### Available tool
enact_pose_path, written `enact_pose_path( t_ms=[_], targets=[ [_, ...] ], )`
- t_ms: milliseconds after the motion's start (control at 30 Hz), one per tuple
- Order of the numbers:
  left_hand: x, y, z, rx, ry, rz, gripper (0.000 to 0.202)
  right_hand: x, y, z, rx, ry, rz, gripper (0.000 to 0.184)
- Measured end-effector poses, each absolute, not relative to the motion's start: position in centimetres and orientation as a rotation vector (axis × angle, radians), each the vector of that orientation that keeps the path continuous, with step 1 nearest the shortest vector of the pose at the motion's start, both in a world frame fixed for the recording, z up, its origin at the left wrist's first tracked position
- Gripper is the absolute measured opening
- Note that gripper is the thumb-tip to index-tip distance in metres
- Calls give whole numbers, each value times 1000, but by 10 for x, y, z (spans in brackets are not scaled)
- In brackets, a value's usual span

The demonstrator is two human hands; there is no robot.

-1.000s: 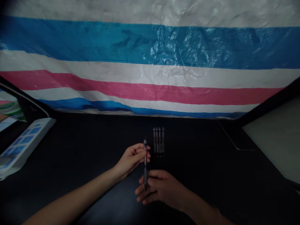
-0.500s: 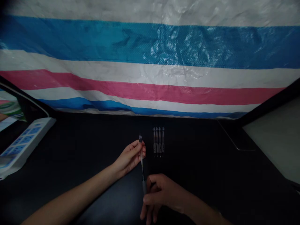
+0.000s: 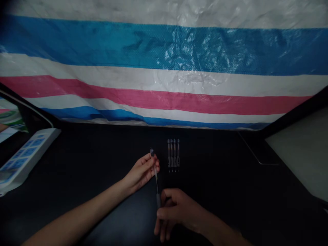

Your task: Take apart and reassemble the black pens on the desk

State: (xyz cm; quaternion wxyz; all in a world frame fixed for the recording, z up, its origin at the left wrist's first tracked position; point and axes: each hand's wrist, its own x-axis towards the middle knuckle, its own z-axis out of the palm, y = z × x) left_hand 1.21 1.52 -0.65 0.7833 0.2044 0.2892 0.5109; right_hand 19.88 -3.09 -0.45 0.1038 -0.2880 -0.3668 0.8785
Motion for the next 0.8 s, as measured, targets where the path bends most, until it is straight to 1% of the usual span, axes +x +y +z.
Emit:
enact_pose_path(
  t_ms=[233,533,800],
  targets=[
    [12,13,-6,646,635,953,28,198,-31,0,-1025,-1024,2442,29],
    [11,15,-6,632,638,979,28,197,-31,-8,-933,-915,2378,40],
    [11,15,-7,626,645,993,27,196,-30,-4,-968,-857,2359,45]
  ],
)
